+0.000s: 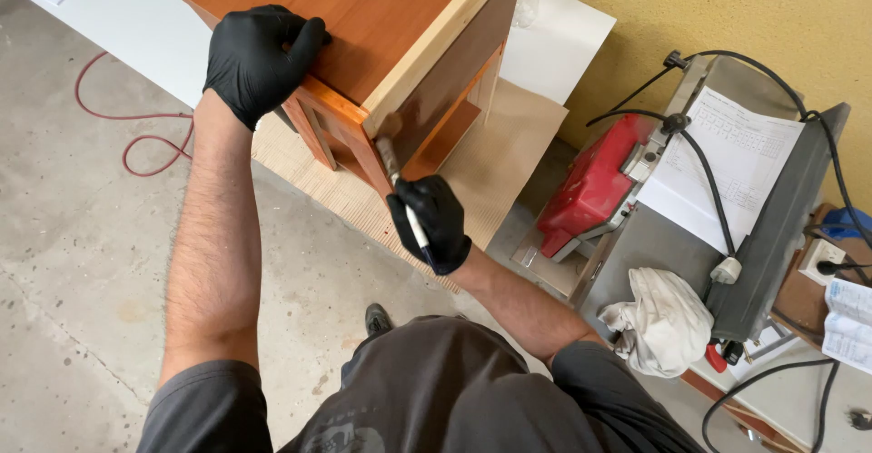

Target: Staining a wooden cabinet using a brush and a container of stain

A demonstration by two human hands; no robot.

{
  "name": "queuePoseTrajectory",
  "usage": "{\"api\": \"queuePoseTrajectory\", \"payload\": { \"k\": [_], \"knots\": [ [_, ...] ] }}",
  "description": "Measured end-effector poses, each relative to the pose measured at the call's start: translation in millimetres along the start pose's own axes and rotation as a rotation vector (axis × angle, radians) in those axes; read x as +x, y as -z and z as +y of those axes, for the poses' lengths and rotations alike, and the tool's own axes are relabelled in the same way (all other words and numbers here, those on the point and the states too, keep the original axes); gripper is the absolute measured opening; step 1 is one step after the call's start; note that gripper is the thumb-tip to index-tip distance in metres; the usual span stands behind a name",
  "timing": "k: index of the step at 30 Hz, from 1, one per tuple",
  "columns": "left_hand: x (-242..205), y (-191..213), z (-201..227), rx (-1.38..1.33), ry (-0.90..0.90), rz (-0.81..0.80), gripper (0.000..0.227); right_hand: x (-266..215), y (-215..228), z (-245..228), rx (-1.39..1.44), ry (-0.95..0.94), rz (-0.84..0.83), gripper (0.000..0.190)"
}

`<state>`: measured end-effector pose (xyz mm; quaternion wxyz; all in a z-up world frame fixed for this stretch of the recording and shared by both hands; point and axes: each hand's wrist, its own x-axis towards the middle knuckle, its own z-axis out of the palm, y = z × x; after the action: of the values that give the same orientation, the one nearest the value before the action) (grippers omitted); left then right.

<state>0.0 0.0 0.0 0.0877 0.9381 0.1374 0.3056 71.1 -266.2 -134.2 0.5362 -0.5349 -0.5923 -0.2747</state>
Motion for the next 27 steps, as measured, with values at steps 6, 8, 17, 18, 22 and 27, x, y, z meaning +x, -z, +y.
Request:
{"api": "queuePoseTrajectory", "payload": {
  "k": [6,8,17,18,22,27],
  "knots": [
    [-0.1,0.8,0.6,-0.008,0.027,-0.015,0.033,-1.6,30.3,7.3,0.021,-0.070,0.157,0.008],
    [-1.9,0.5,-1.8,0.009,0.005,-0.011,0.034,3.3,19.3,23.2,-0.005,-0.146,0.117,0.009],
    [1.5,-2.1,-3.3,0.003,0.009,-0.014,0.034,4.6,32.5,0.5,0.103,-0.028,0.066,0.014],
    [1.3,-2.7,-3.7,0.026,0.021,-0.019,0.035,6.8,37.1,6.2,0.040,-0.031,0.136,0.009],
    [1.9,-3.0,-2.0,-0.003,0.014,-0.006,0.033,2.8,14.2,29.0,-0.060,-0.203,0.062,0.014],
    [2.3,-1.2,-5.0,0.018,-0.009,-0.007,0.034,9.8,26.0,-8.4,0.110,-0.031,-0.030,0.021]
  ]
}}
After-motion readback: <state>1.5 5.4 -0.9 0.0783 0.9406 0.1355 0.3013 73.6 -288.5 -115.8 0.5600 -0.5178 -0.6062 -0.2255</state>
